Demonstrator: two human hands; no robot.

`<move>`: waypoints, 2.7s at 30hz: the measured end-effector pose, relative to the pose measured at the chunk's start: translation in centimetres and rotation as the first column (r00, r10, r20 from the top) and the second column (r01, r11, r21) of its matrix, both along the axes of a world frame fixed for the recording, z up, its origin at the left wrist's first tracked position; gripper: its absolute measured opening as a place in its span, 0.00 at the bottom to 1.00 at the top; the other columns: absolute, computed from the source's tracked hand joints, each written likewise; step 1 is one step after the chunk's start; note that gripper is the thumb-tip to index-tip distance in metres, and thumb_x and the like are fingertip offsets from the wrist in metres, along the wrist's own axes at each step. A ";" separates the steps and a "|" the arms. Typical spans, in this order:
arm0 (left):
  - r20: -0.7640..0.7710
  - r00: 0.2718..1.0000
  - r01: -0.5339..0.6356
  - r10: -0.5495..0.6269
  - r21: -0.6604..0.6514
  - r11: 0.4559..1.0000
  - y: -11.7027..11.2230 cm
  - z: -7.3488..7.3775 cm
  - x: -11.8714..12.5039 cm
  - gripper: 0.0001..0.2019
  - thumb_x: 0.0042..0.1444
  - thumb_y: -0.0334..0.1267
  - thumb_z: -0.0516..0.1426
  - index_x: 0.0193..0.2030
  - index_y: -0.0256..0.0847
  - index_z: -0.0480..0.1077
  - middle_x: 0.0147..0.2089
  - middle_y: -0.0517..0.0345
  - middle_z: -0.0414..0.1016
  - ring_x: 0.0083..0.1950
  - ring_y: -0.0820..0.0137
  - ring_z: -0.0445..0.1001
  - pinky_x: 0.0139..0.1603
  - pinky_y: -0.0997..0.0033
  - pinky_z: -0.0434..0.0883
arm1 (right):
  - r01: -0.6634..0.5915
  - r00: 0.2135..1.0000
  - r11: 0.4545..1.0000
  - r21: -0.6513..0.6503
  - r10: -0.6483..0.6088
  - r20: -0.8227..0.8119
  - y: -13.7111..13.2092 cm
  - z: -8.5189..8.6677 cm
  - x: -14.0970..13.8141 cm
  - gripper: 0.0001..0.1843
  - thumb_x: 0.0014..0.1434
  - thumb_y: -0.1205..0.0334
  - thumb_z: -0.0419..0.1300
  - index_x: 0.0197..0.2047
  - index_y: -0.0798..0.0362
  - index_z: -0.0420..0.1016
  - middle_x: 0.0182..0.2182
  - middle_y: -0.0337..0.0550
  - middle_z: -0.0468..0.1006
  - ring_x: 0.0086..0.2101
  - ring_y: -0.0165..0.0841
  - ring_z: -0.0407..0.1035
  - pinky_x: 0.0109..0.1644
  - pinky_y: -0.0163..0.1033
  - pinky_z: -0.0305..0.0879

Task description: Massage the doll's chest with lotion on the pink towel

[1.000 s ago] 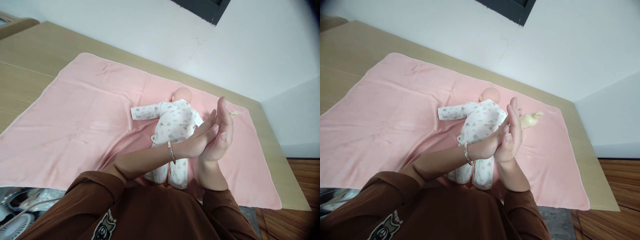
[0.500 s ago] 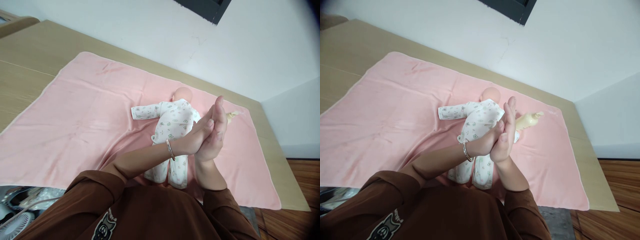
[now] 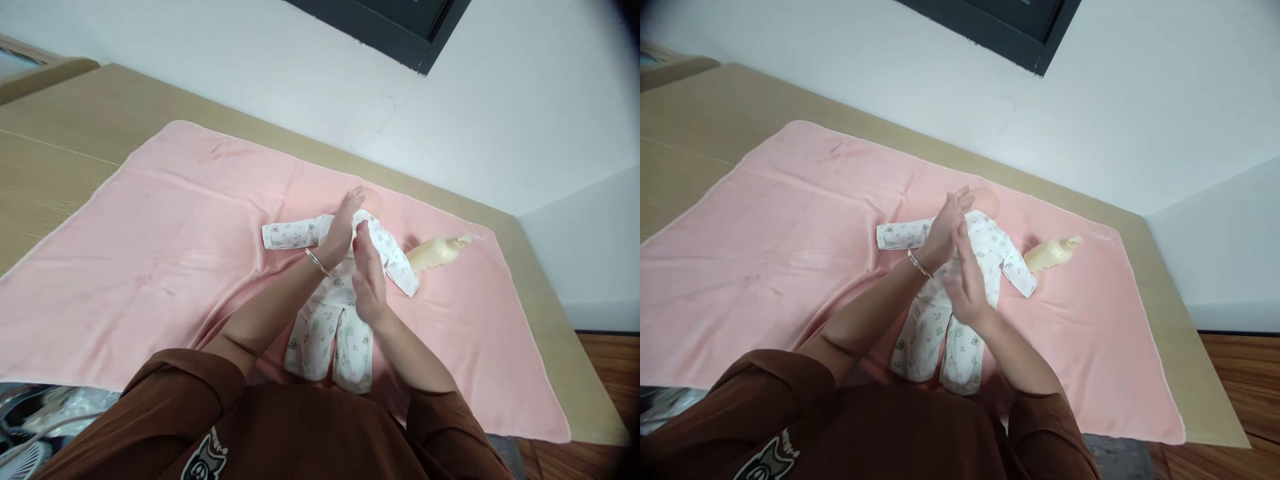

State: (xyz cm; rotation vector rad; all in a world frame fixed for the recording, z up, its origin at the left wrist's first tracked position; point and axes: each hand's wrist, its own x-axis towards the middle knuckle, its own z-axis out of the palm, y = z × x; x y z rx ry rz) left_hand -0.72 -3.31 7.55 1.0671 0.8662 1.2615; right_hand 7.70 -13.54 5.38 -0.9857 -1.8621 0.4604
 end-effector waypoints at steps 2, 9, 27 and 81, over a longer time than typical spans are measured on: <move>-0.041 0.994 -0.094 0.097 0.068 0.993 1.3 -1.5 0.0 0.24 0.70 0.52 0.41 0.57 0.44 0.70 0.65 0.50 0.71 0.70 0.64 0.66 0.70 0.60 0.64 | 0.165 0.986 0.986 -0.026 -0.165 0.001 2.3 -0.8 1.8 0.32 0.71 0.49 0.46 0.75 0.43 0.46 0.75 0.43 0.48 0.73 0.42 0.44 0.74 0.59 0.50; -0.357 0.889 -0.209 0.286 0.241 0.948 2.9 -6.3 0.8 0.24 0.70 0.54 0.45 0.35 0.41 0.73 0.40 0.51 0.81 0.48 0.63 0.78 0.54 0.64 0.71 | 0.403 0.792 0.911 -0.085 -0.301 0.531 8.3 -2.4 4.0 0.26 0.66 0.62 0.49 0.64 0.62 0.70 0.68 0.60 0.63 0.70 0.52 0.52 0.73 0.66 0.44; -0.440 0.819 -0.276 0.368 0.259 0.925 2.8 -6.7 1.1 0.25 0.71 0.51 0.42 0.35 0.42 0.74 0.40 0.50 0.82 0.46 0.63 0.79 0.53 0.63 0.71 | 0.433 0.735 0.897 -0.088 -0.295 0.611 7.2 -2.9 4.2 0.32 0.69 0.55 0.47 0.72 0.59 0.58 0.72 0.58 0.55 0.72 0.50 0.46 0.73 0.66 0.42; -0.838 0.342 0.055 0.426 0.470 0.881 1.5 -5.7 1.4 0.11 0.63 0.31 0.50 0.41 0.36 0.75 0.45 0.44 0.78 0.51 0.57 0.74 0.56 0.59 0.67 | 0.587 0.723 0.802 -0.109 -0.459 0.516 8.7 -2.4 6.8 0.24 0.65 0.51 0.50 0.54 0.57 0.76 0.50 0.59 0.78 0.53 0.50 0.70 0.59 0.56 0.66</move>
